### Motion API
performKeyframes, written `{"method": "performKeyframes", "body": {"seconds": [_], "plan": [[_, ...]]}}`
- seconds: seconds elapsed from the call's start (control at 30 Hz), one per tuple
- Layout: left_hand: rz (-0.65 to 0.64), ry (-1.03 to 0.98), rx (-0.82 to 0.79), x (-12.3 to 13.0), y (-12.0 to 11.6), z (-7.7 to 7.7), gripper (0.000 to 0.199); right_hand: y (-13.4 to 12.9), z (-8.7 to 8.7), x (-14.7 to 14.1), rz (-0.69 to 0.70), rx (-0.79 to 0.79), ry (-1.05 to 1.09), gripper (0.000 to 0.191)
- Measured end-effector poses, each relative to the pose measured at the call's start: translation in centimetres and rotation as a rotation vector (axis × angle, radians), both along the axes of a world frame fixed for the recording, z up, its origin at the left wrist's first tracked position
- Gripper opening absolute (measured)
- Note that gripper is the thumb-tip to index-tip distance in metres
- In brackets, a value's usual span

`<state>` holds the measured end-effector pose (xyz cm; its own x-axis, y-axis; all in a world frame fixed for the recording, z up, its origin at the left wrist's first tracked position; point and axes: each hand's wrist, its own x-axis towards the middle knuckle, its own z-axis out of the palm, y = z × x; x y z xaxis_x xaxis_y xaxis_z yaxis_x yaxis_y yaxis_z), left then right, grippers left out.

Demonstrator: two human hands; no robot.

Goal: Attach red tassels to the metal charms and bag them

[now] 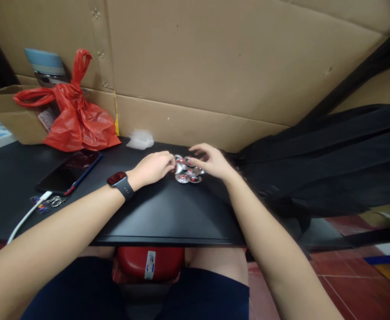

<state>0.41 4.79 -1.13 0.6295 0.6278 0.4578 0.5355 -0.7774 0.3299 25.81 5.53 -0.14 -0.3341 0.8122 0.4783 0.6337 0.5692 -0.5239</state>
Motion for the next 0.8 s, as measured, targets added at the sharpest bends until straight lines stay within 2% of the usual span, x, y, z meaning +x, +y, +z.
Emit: {"method": "performKeyframes", "body": {"seconds": [0.13, 0.27, 0.37, 0.47, 0.57, 0.67, 0.8], "plan": [[-0.008, -0.296, -0.181, 0.1, 0.2, 0.6, 0.011, -1.3, 0.1, -3.2, 0.176, -0.002, 0.086, 0.054], [-0.078, -0.442, -0.281, 0.4, -0.3, 1.3, 0.012, -2.5, 0.3, -5.3, 0.210, -0.033, 0.167, 0.050], [-0.059, -0.445, -0.239, 0.2, -0.6, 2.0, 0.011, -3.0, 0.6, -5.7, 0.187, -0.011, 0.184, 0.045], [0.046, -0.367, -0.124, -0.7, -0.1, 2.3, 0.010, -2.6, 0.7, -5.0, 0.158, 0.006, 0.181, 0.041], [0.132, -0.247, -0.055, -2.5, 1.4, 1.9, 0.010, -1.4, 0.7, -2.8, 0.043, 0.030, 0.211, 0.043], [0.154, -0.102, -0.012, -4.7, 3.3, 1.1, 0.008, 0.1, 0.5, 0.7, -0.143, 0.056, 0.231, 0.051], [0.133, 0.009, -0.011, -6.5, 4.9, 0.1, 0.009, 1.3, 0.3, 4.8, -0.416, -0.047, -0.011, 0.046]]}}
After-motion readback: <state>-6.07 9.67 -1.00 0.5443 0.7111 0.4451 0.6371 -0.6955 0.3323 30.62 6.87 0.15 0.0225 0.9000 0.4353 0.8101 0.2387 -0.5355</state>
